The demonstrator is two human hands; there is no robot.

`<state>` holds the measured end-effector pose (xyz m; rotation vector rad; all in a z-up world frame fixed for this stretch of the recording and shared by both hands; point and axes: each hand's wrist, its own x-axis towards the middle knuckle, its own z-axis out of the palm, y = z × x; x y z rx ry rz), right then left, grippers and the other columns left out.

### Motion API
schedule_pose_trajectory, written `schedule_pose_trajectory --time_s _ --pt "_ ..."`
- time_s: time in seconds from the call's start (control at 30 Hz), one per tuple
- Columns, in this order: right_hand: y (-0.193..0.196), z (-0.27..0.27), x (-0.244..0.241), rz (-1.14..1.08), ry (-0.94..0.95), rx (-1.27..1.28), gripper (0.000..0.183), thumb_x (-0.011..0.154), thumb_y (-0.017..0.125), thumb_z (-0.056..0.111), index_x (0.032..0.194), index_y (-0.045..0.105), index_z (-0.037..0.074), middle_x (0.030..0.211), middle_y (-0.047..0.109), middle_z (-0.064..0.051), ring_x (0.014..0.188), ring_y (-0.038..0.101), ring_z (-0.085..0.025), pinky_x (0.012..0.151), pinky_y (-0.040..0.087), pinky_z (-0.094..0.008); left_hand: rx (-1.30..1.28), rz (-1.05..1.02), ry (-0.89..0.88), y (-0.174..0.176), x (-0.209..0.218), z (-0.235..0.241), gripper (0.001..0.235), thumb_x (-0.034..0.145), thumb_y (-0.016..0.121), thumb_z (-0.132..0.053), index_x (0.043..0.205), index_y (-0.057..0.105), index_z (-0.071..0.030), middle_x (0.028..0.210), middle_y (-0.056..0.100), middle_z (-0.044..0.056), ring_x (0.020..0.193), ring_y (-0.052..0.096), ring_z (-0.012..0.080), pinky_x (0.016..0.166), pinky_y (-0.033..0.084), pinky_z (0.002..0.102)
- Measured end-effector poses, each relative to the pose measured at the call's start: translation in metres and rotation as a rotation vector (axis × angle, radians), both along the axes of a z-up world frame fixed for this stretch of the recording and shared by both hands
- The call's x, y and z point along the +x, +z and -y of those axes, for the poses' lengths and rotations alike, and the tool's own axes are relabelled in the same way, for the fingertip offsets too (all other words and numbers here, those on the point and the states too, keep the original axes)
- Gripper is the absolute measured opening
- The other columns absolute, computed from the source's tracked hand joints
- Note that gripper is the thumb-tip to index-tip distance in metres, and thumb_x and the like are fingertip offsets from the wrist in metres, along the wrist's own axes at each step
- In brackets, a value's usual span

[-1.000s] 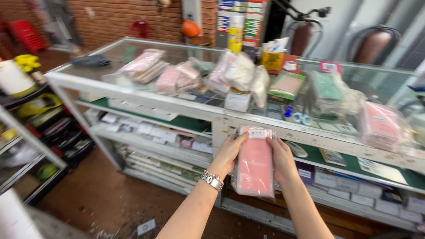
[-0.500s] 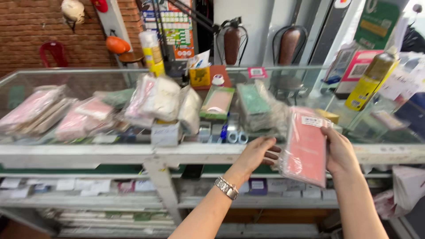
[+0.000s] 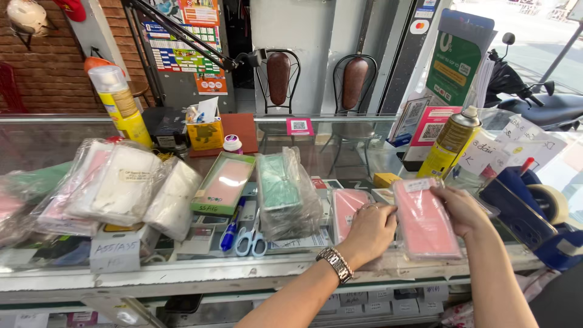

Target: The person organizes packaged pink and green rectangular items on a glass display counter and a white table. They pick up, wipe, and stack the items, moving them between locations while handling them one at a time.

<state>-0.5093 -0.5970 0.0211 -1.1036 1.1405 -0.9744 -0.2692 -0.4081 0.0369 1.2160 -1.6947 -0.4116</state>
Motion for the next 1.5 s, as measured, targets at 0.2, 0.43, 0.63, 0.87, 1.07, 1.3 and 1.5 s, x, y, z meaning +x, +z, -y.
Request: schedule_pose_trajectory --time_s 0.2,0.43,0.63,0.87,1.07,1.3,1.5 --pt "-0.087 0.034 0.047 -0.496 0.077 -0.263 0.036 0.102 0.063 0.023 0.123 0.067 -0.005 0.105 0.073 -0.021 0.091 0.068 -0.033 0.083 0.054 -0.046 0.09 0.147 0.041 -0.01 0.008 0.005 0.035 0.095 0.055 -0.023 0.118 0.072 -0.003 0.106 0.074 0.021 0.112 0.064 0.0393 0.104 0.041 0.055" --pt "-0.011 -0.02 0.102 -1.086 -0.179 -1.127 0.058 0.084 0.073 0.03 0.135 0.065 0.004 0.124 0.068 -0.024 0.106 0.065 -0.044 0.089 0.05 -0.051 -0.073 -0.114 -0.02 0.015 0.036 -0.019 0.036 0.098 0.059 -0.021 0.126 0.067 0.0 0.118 0.071 0.023 0.111 0.064 0.0388 0.102 0.049 0.05" --pt "0.092 -0.145 0.208 -0.467 0.117 -0.77 0.038 0.096 0.061 0.021 0.131 0.065 0.007 0.122 0.073 -0.013 0.108 0.07 -0.021 0.078 0.056 -0.038 -0.074 -0.45 -0.001 0.043 0.079 -0.074 0.032 0.103 0.054 -0.008 0.132 0.059 0.004 0.113 0.073 0.018 0.095 0.074 0.0257 0.079 0.061 0.035" --pt "0.126 -0.238 0.324 -0.415 0.231 -0.812 0.034 0.098 0.061 0.021 0.127 0.068 0.007 0.115 0.077 -0.009 0.094 0.073 -0.017 0.079 0.055 -0.031 -0.023 -0.629 0.02 0.041 0.172 -0.15 0.027 0.108 0.05 -0.009 0.13 0.061 0.002 0.093 0.074 0.011 0.078 0.073 0.0126 0.065 0.059 0.027" --pt "0.096 -0.27 0.423 -0.406 0.413 -0.689 0.036 0.096 0.061 0.023 0.127 0.068 0.007 0.109 0.079 -0.01 0.093 0.076 -0.019 0.081 0.058 -0.034 -0.062 -0.624 0.352 0.034 0.282 -0.202 0.023 0.105 0.053 -0.011 0.118 0.067 0.001 0.082 0.075 0.01 0.065 0.07 0.0112 0.06 0.057 0.025" --pt "0.066 -0.316 0.508 -0.394 0.413 -0.884 0.04 0.091 0.068 0.024 0.126 0.068 0.005 0.114 0.075 -0.012 0.099 0.072 -0.023 0.084 0.057 -0.037 -0.225 -0.725 0.562 0.017 0.381 -0.259 0.021 0.104 0.051 -0.012 0.113 0.066 -0.001 0.077 0.074 0.007 0.067 0.071 0.0111 0.061 0.055 0.026" --pt "0.072 -0.372 0.563 -0.598 0.3 -1.392 0.066 0.074 0.083 0.027 0.133 0.06 0.01 0.124 0.06 -0.015 0.116 0.053 -0.036 0.099 0.042 -0.046 -0.478 -0.677 0.944 -0.013 0.46 -0.287 0.018 0.103 0.055 -0.013 0.117 0.06 -0.002 0.097 0.07 0.008 0.083 0.066 0.0111 0.073 0.053 0.024"
